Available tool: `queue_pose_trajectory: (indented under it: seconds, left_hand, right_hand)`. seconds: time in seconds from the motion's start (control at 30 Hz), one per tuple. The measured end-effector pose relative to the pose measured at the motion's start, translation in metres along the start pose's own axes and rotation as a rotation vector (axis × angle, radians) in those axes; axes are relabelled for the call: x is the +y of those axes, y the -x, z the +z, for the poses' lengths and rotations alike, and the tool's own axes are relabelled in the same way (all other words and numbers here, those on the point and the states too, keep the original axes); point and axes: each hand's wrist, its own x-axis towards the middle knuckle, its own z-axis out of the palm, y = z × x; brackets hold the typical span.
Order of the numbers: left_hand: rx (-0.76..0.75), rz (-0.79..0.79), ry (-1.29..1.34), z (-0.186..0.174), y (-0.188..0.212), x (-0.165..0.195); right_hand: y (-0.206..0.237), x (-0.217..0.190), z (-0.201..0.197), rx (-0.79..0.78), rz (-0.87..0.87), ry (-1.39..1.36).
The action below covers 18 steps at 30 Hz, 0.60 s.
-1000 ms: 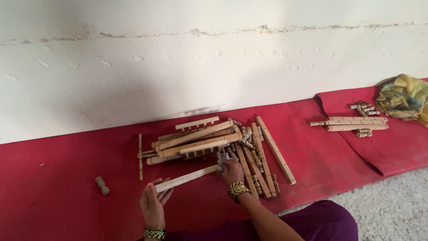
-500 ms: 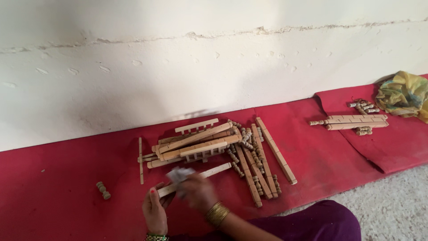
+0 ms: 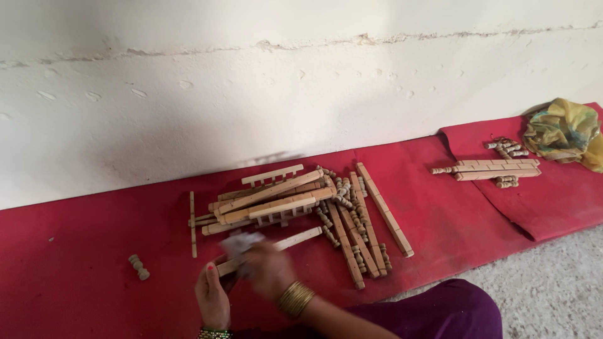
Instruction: The person sits on a red mat on the floor and wipes wooden stick and spindle parts one at a time with a cloth, turning each piece to clean its sides and setting it back on the pile.
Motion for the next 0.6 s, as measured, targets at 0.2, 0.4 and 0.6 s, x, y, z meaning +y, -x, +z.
queue_pose_trajectory:
  seconds: [0.2, 0.4, 0.6]
  left_hand:
    - [0.029, 0.001, 0.006, -0.003, -0.001, -0.001]
    - [0.054, -0.135, 0.07, 0.015, 0.009, 0.03]
    - [0.025, -0.132, 0.039, 0.016, 0.007, 0.028]
  right_hand:
    - [-0.001, -0.023, 0.007, 0.28, -0.135, -0.148]
    - [0.009, 0.089, -0.009, 0.441, 0.377, -0.234]
    - [0.009, 0.121, -0.024, 0.306, 0.557, 0.019]
